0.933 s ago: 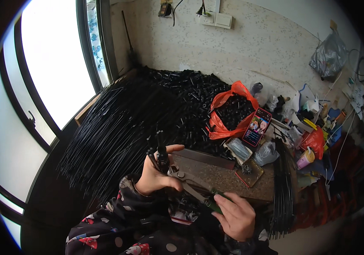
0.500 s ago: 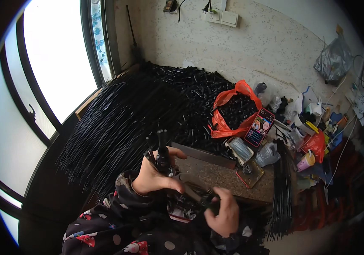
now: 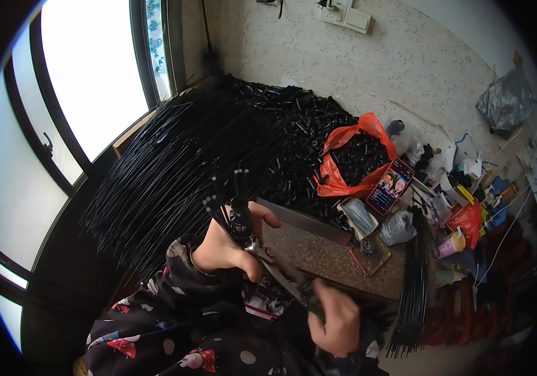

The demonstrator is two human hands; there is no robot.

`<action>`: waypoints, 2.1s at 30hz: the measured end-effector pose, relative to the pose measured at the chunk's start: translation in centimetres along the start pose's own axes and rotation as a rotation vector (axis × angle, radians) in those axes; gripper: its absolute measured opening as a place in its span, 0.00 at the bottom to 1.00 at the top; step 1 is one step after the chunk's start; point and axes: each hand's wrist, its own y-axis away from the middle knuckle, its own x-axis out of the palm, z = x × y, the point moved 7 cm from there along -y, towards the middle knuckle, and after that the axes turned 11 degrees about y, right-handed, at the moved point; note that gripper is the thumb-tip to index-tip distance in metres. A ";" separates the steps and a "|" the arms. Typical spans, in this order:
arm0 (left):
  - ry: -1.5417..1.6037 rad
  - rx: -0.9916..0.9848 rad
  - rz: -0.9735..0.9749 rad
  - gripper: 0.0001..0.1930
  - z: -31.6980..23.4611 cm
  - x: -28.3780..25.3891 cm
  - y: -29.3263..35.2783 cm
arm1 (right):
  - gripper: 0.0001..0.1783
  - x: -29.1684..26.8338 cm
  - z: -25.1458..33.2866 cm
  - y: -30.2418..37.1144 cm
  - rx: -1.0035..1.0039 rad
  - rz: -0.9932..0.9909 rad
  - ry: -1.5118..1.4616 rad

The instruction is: Assembling and crimping connectors onto bundles of black electrical wires.

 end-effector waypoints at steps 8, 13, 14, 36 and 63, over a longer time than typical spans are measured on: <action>-0.093 -0.020 0.048 0.37 0.5 1.0 -0.4 | 0.25 6.2 -1.2 0.8 0.153 0.555 -0.604; 0.103 -0.085 -0.010 0.29 0.2 0.5 -0.1 | 0.19 1.9 -0.1 0.2 0.003 -0.124 0.012; 0.037 -0.017 0.002 0.27 0.0 0.5 -0.3 | 0.16 3.9 -0.3 1.3 0.194 0.124 -0.266; 0.031 -0.053 -0.213 0.21 1.2 0.9 1.0 | 0.09 5.1 0.4 0.8 0.157 -0.003 -0.251; 0.317 -0.154 0.073 0.18 4.3 0.1 2.3 | 0.13 -4.6 2.2 -1.0 -0.532 -0.135 0.354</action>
